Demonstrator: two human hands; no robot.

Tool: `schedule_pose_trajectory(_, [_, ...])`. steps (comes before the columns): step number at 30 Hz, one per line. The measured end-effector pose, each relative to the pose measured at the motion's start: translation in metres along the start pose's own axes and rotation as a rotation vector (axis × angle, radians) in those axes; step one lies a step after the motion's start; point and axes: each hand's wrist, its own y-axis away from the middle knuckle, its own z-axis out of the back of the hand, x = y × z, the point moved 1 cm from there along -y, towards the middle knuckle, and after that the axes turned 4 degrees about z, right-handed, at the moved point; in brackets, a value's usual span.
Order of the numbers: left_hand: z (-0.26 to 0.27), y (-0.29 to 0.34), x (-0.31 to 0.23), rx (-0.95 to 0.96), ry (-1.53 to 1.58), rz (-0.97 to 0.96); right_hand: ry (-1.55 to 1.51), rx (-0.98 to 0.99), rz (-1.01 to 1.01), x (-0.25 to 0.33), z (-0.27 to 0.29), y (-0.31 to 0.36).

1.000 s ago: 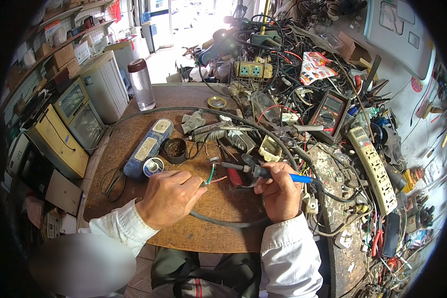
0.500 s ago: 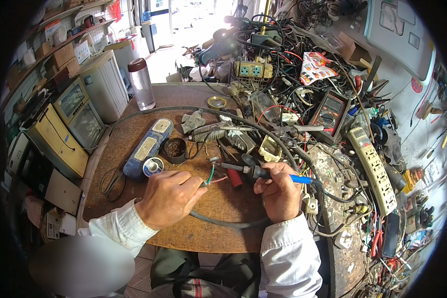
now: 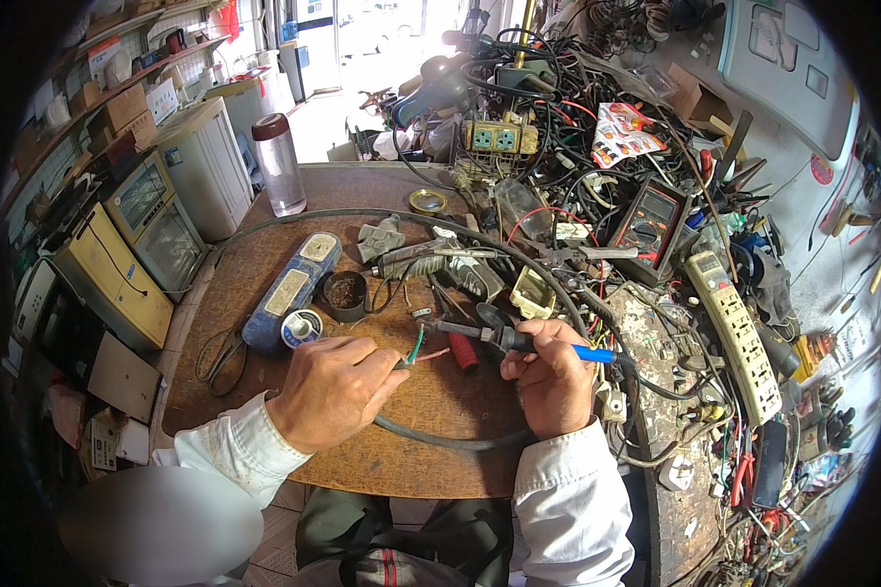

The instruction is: The person uses a soldering iron and solder wire to join exposed wire ends to a small electrical component on a cluttered workbench. The person repeatedly applies heat and solder to the connection points, then briefly inspects the joint before continuing.

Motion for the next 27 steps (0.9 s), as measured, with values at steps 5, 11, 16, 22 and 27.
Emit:
schedule_pose_trajectory(5, [-0.0002, -0.0001, 0.0002, -0.009, 0.005, -0.008, 0.005, -0.005, 0.01, -0.0008, 0.0, -0.0002])
schedule_pose_trajectory(11, [-0.0001, -0.0003, -0.0002, -0.015, 0.014, -0.004, -0.013, 0.029, 0.012, -0.0009, 0.0001, -0.0006])
schedule_pose_trajectory(16, [-0.0005, -0.0004, -0.0003, -0.016, 0.013, -0.01, -0.019, 0.04, 0.023, -0.0003, 0.0002, -0.0003])
schedule_pose_trajectory(22, [0.0006, -0.0001, -0.0006, -0.022, 0.005, -0.015, 0.051, 0.086, 0.014, -0.0026, 0.0074, -0.0016])
schedule_pose_trajectory(27, [0.0011, -0.0005, -0.0013, -0.012, 0.01, -0.004, -0.012, 0.037, 0.014, 0.0004, -0.0009, 0.0005])
